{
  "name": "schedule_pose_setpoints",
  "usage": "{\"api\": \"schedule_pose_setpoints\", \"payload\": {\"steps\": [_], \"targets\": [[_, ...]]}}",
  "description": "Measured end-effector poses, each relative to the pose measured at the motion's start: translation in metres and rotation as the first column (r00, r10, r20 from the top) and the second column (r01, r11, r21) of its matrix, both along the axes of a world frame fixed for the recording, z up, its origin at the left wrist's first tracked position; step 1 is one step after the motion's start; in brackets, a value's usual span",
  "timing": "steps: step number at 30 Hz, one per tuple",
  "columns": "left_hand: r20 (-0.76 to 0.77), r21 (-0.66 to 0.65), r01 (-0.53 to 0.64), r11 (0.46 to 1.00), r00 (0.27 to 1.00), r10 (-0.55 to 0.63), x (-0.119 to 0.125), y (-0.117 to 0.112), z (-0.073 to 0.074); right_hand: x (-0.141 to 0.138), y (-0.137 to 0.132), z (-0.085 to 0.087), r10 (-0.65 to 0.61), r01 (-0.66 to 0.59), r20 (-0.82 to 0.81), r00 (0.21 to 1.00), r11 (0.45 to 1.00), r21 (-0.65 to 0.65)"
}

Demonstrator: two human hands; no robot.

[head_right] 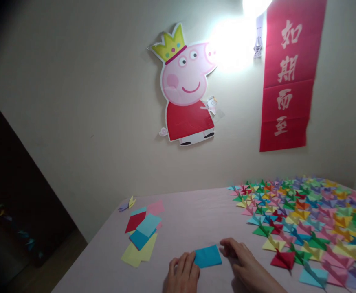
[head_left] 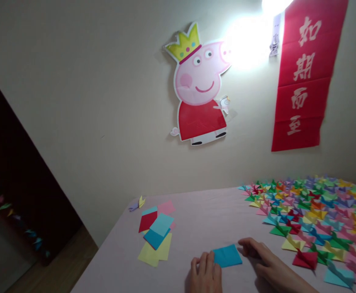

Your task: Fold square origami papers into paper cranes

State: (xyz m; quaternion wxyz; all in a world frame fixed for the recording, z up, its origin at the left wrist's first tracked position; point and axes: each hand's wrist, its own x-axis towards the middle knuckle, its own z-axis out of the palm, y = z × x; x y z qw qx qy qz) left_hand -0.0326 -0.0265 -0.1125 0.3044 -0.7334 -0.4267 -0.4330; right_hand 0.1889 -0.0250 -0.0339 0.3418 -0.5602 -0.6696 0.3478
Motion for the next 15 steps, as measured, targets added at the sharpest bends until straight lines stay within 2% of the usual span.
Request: {"api": "schedule_pose_setpoints", "payload": {"steps": [2, 4, 7, 10, 12, 15], "targets": [[-0.045, 0.007, -0.002, 1.0, 0.999, 0.002, -0.003, 0.002, -0.004, -0.005, 0.004, 0.008, 0.002, -0.001, 0.032, 0.999, 1.0, -0.003], [-0.137, -0.064, 0.007, 0.998, 0.99, -0.016, -0.007, 0.002, -0.002, -0.014, 0.008, 0.016, 0.015, -0.017, 0.122, 0.992, 1.0, 0.01], [-0.132, -0.094, 0.046, 0.994, 0.99, -0.059, -0.012, -0.002, 0.011, -0.03, 0.014, 0.025, 0.012, -0.011, 0.179, 0.984, 1.0, -0.004], [-0.047, -0.189, 0.118, 0.975, 0.991, -0.129, -0.011, -0.003, 0.029, -0.039, 0.017, 0.03, 0.07, -0.062, 0.116, 0.991, 0.996, -0.067], [0.046, -0.315, 0.201, 0.928, 0.979, -0.197, -0.009, 0.003, 0.04, -0.038, 0.02, 0.031, 0.116, -0.108, 0.093, 0.989, 0.99, -0.088], [0.183, -0.561, 0.306, 0.769, 0.952, -0.246, -0.002, 0.023, 0.057, -0.03, 0.029, 0.031, 0.138, -0.139, -0.013, 0.99, 0.986, -0.096]]}}
